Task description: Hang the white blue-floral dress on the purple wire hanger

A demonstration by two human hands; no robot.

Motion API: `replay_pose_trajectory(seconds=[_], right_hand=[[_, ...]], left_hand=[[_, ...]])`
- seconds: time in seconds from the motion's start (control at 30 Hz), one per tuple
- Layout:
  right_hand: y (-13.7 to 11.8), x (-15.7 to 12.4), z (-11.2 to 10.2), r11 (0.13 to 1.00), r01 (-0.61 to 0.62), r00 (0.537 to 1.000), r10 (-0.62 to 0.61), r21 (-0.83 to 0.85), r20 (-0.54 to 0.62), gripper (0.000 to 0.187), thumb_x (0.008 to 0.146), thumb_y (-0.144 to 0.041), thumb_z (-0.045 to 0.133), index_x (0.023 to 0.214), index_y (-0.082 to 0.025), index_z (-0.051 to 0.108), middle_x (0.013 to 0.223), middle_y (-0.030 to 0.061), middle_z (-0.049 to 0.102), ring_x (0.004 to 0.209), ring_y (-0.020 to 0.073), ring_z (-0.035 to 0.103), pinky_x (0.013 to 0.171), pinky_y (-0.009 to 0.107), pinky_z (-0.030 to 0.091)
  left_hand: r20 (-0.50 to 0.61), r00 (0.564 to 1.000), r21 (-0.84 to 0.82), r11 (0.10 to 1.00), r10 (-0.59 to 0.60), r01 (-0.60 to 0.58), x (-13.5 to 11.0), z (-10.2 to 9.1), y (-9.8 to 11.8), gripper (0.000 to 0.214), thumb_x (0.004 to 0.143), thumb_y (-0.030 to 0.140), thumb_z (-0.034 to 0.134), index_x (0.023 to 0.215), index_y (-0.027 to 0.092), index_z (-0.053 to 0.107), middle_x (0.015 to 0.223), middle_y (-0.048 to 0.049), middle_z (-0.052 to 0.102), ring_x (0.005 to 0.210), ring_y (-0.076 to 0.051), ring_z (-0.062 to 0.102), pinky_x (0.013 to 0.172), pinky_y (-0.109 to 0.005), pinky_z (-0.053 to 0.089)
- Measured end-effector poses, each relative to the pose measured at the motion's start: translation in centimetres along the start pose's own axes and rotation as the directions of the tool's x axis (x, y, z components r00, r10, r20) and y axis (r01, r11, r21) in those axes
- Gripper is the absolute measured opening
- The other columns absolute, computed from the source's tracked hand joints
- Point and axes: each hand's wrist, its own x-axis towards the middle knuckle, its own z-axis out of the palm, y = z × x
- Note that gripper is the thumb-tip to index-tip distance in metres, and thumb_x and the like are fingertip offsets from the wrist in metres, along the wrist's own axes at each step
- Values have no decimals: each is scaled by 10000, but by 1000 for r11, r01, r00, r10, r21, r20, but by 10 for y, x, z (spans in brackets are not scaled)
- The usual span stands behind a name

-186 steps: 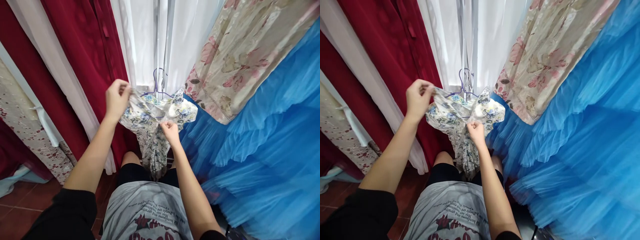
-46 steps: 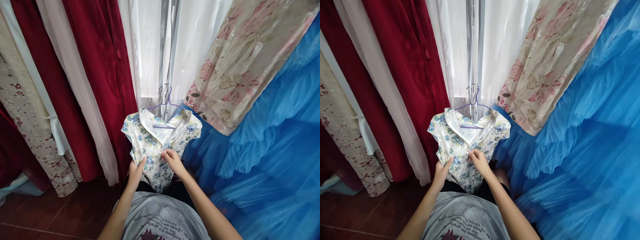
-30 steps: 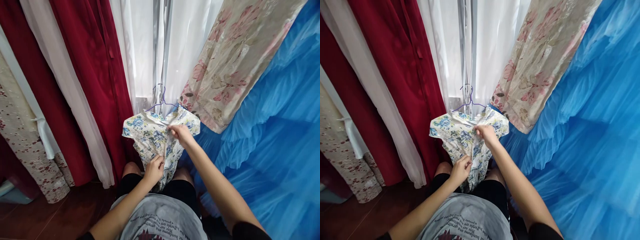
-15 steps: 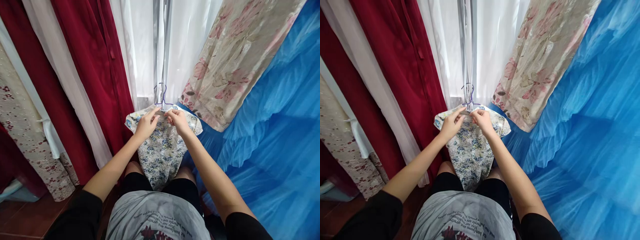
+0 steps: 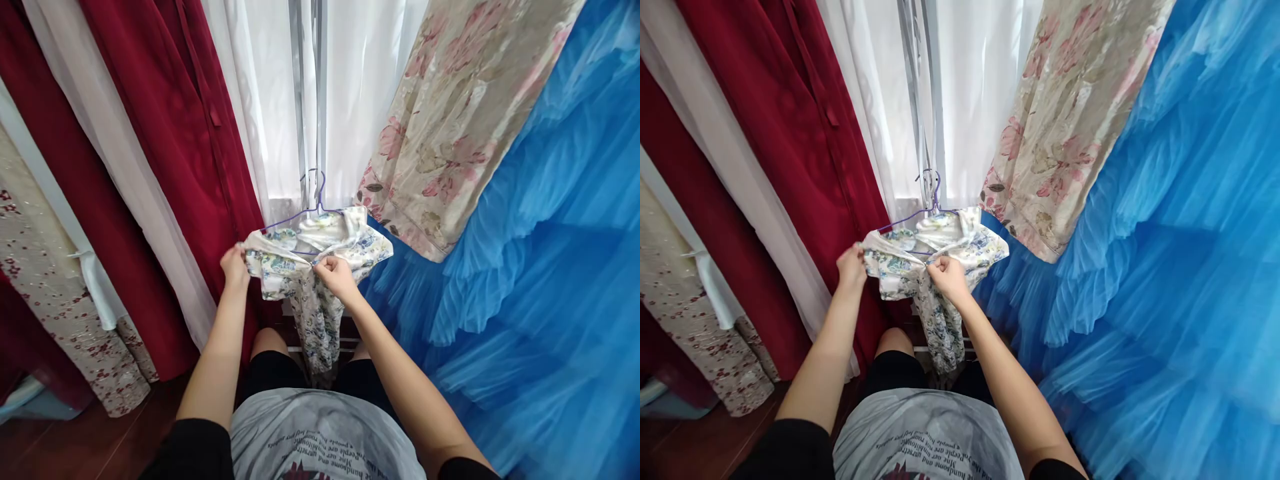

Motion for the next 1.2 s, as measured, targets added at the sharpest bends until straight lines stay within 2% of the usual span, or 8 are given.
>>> replay_pose_trajectory(seconds=[0.2,0.4,0.57,0.63,0.77,0.87,0.93,1.2], right_hand=[[34,-21,-34,945,-70,882,208,320,-422,216,729,-423,564,700,-209,551,504,-69,422,424,94,342,431,230,253],[78,-78,-77,960,-84,674,252,267,-694,256,710,-447,630,787,-215,553,622,-25,524,518,136,447,486,261,368],[49,-89,-61,994,38,986,-54,-100,-160,386,735,-404,756,1049,-197,669,1054,66,694,981,251,616,899,370,482],[30,-89,-50,998,39,992,-34,-39,118,263,793,-411,737,913,-183,684,897,35,691,881,233,622,854,353,488],[1,-99,-41,942,-192,973,146,276,181,312,825,-476,729,797,-177,642,687,2,617,653,175,569,651,289,478],[-15,-113,-54,827,-338,939,266,448,217,339,760,-459,804,889,-179,661,730,12,659,639,170,599,636,283,499],[-26,-119,-71,820,-384,919,294,423,264,372,699,-435,850,892,-168,676,745,27,677,647,181,618,635,291,513],[-44,-45,-113,975,-66,930,137,-211,342,148,729,-276,757,744,-130,741,630,0,634,560,127,482,523,230,356]], left_hand=[[314,926,40,977,-211,209,-98,20,-57,414,737,559,722,726,180,554,631,-11,595,579,-156,597,614,-302,505],[589,808,-32,999,-15,42,-140,67,-19,350,847,515,698,840,169,644,830,-37,652,836,-185,625,818,-302,501],[656,733,-148,983,180,-109,-157,96,26,293,959,470,590,955,182,643,896,-43,643,847,-172,614,808,-274,491],[702,681,-149,978,208,-145,-162,98,35,298,956,476,599,976,185,661,974,-67,652,935,-194,627,888,-299,495],[874,460,-118,987,156,-109,-170,76,28,432,991,543,506,1266,232,626,1274,-107,615,1255,-245,550,1095,-364,414],[982,181,50,998,-45,-24,-178,40,3,521,998,608,432,1214,194,662,1117,-91,690,1057,-236,635,912,-335,509],[980,113,181,974,-167,-136,-177,13,-16,507,944,622,536,1001,154,721,891,-55,703,815,-199,631,733,-290,501],[853,466,382,890,-235,-249,-64,-61,-34,269,593,503,866,642,269,743,755,-57,729,820,-288,665,853,-349,486]])
